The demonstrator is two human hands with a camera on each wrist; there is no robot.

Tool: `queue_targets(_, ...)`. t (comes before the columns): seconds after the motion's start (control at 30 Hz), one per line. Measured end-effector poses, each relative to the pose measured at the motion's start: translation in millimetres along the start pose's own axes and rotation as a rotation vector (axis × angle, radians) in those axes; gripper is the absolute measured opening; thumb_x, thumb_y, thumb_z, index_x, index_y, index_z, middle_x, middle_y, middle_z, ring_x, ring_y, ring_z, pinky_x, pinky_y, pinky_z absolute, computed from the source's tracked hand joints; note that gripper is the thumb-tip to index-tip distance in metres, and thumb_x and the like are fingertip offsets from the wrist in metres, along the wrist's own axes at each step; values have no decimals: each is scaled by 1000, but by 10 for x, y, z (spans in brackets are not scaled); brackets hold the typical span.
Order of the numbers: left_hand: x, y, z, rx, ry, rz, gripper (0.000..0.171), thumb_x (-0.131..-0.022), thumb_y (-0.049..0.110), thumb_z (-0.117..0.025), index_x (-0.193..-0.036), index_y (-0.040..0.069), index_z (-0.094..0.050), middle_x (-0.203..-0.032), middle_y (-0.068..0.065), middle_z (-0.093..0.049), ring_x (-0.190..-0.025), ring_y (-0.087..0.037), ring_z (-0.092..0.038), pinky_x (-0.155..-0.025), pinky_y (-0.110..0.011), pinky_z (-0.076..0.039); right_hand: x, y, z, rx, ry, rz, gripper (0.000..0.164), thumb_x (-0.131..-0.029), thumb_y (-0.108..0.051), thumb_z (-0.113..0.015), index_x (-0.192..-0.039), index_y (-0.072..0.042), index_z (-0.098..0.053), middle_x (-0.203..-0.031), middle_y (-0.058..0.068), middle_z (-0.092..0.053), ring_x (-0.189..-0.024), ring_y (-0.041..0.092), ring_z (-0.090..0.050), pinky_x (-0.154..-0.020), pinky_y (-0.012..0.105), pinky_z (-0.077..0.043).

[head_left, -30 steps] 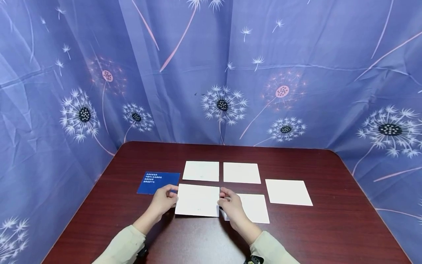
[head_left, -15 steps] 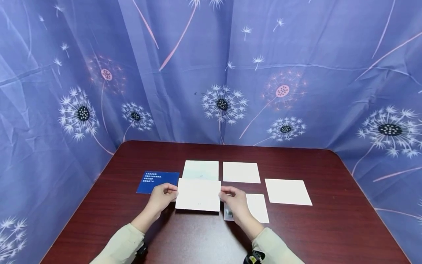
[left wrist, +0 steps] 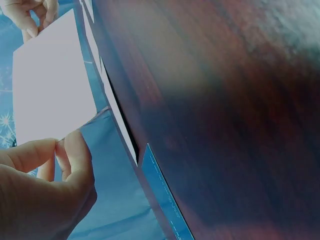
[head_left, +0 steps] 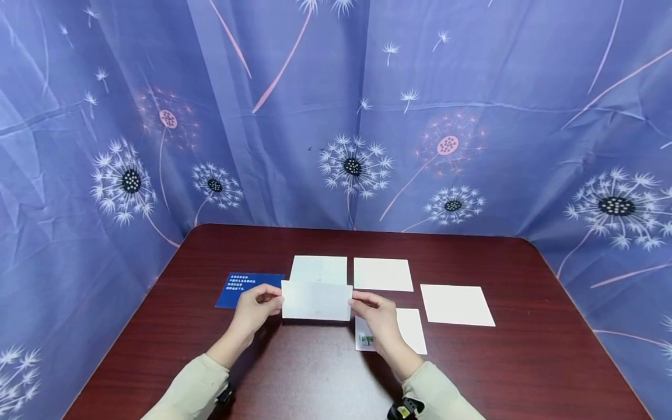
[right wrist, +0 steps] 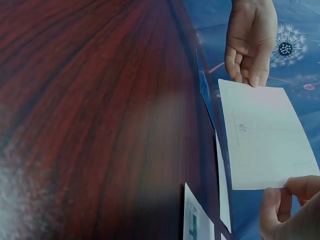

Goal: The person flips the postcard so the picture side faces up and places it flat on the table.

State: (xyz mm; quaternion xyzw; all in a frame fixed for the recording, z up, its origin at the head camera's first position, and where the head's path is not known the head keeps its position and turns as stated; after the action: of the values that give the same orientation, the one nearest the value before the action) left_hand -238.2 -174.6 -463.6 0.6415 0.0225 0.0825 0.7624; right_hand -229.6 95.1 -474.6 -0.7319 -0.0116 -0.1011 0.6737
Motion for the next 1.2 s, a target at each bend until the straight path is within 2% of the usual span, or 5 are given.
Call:
queue_targets(0.4, 12, 3, -6, 94, 6, 35, 12, -85, -12, -62, -96, -16, -63, -79, -14, -67, -72, -17, -67, -71, -32, -58, -11, 52, -6, -110, -16, 9, 26, -89, 4, -61, -113, 14, -62, -94, 11, -68, -78, 13, -67, -81, 31, -56)
queue_targets(0.7, -4, -34, -23, 176, -9, 71, 18, -96, 3, -55, -100, -14, -60, -82, -18, -69, -71, -18, -69, -75, -36, -58, -27, 49, 5, -120, 0, 8, 25, -89, 2, -62, -111, 13, -63, -99, 18, -67, -83, 19, -69, -80, 29, -56)
queue_targets(0.93, 16, -20, -27, 196, -34, 95, 14, -91, 1, -64, -96, -11, -61, -82, -14, -69, -74, -20, -69, -74, -32, -58, -18, 42, 8, -160, -4, 8, 29, -86, 6, -63, -113, 16, -61, -84, 6, -69, -78, 12, -68, -81, 29, -56)
queue_targets(1.1, 37, -26, -26, 140, -57, 107, 19, -84, -6, -67, -101, -12, -61, -81, -9, -67, -74, -13, -65, -73, -28, -57, -36, 38, 20, -152, 17, 23, 33, -82, 11, -64, -114, 17, -60, -92, 16, -71, -80, 10, -67, -79, 26, -56)
queue_targets(1.2, 41, -26, -29, 110, -68, 89, 22, -82, -10, -67, -103, -12, -61, -83, -11, -67, -76, -14, -65, -74, -31, -57, -36, 35, 17, -128, 20, 22, 33, -80, 11, -65, -113, 15, -62, -96, 18, -69, -82, 12, -66, -79, 25, -56)
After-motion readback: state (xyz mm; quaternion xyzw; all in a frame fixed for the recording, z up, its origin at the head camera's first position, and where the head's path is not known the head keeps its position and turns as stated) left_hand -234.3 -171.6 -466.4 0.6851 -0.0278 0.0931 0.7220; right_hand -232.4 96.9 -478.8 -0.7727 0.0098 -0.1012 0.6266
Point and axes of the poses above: each hand's wrist, its own x-axis away from the middle knuckle, its own z-axis out of the back of the hand, y = z × x, the point moved 8 cm from there along -x, towards the middle knuckle
